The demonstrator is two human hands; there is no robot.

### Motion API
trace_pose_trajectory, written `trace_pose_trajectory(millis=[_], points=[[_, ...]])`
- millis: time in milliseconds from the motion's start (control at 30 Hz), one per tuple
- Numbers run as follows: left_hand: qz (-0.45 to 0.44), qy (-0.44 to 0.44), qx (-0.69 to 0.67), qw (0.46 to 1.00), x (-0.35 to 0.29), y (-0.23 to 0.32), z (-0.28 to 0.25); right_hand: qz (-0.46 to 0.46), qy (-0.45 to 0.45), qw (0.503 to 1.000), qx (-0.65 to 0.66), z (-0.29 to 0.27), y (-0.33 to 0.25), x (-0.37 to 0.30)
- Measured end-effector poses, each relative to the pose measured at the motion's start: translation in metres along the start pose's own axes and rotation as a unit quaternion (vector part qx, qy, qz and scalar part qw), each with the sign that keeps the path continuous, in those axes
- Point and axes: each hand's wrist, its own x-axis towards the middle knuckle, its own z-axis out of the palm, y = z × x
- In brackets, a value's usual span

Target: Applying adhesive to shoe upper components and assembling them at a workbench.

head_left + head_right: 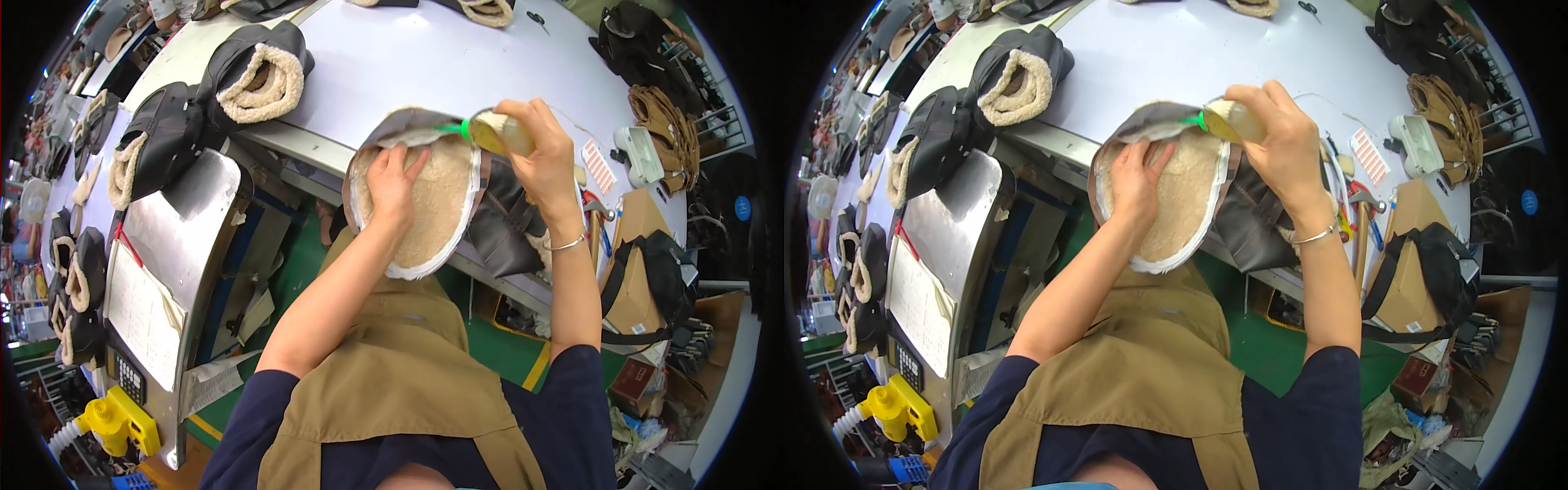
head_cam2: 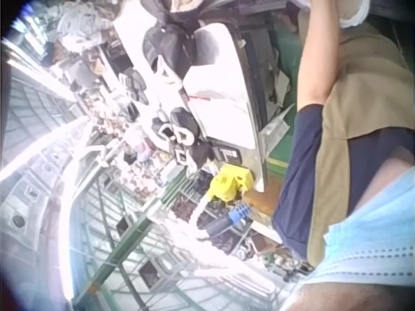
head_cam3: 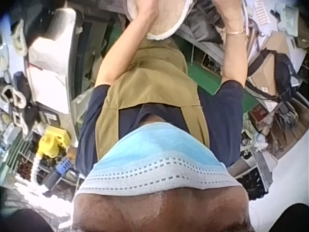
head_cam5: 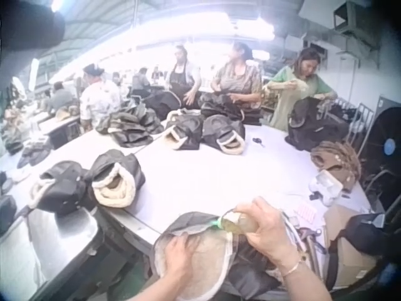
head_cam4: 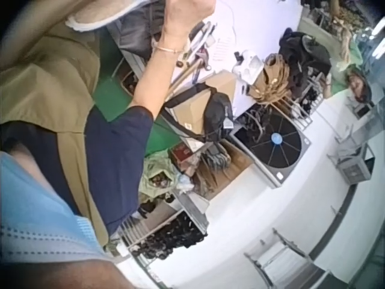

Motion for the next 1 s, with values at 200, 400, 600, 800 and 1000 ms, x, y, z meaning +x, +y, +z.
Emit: trace_pose_trajectory(millis=[200,400,600,800,1000], points=[[-0.018,0.027,0.022,0.999,-0.004,0.008,-0.008,0.118,0.155,0.968,0.160,-0.029,0.067,0.007],[-0.031,-0.009,0.004,0.999,-0.009,0.005,-0.010,0.494,0.121,0.731,0.455,0.000,0.191,0.018],[-0.055,-0.028,0.008,0.998,-0.010,0.008,-0.003,0.570,0.184,0.697,0.395,0.047,0.321,0.029],[-0.056,-0.034,0.013,0.998,-0.008,0.012,-0.011,0.504,-0.020,0.827,-0.250,0.046,0.307,0.024],[-0.061,-0.047,0.025,0.997,-0.007,0.014,-0.007,0.388,0.125,0.885,-0.226,0.019,0.301,-0.009]])
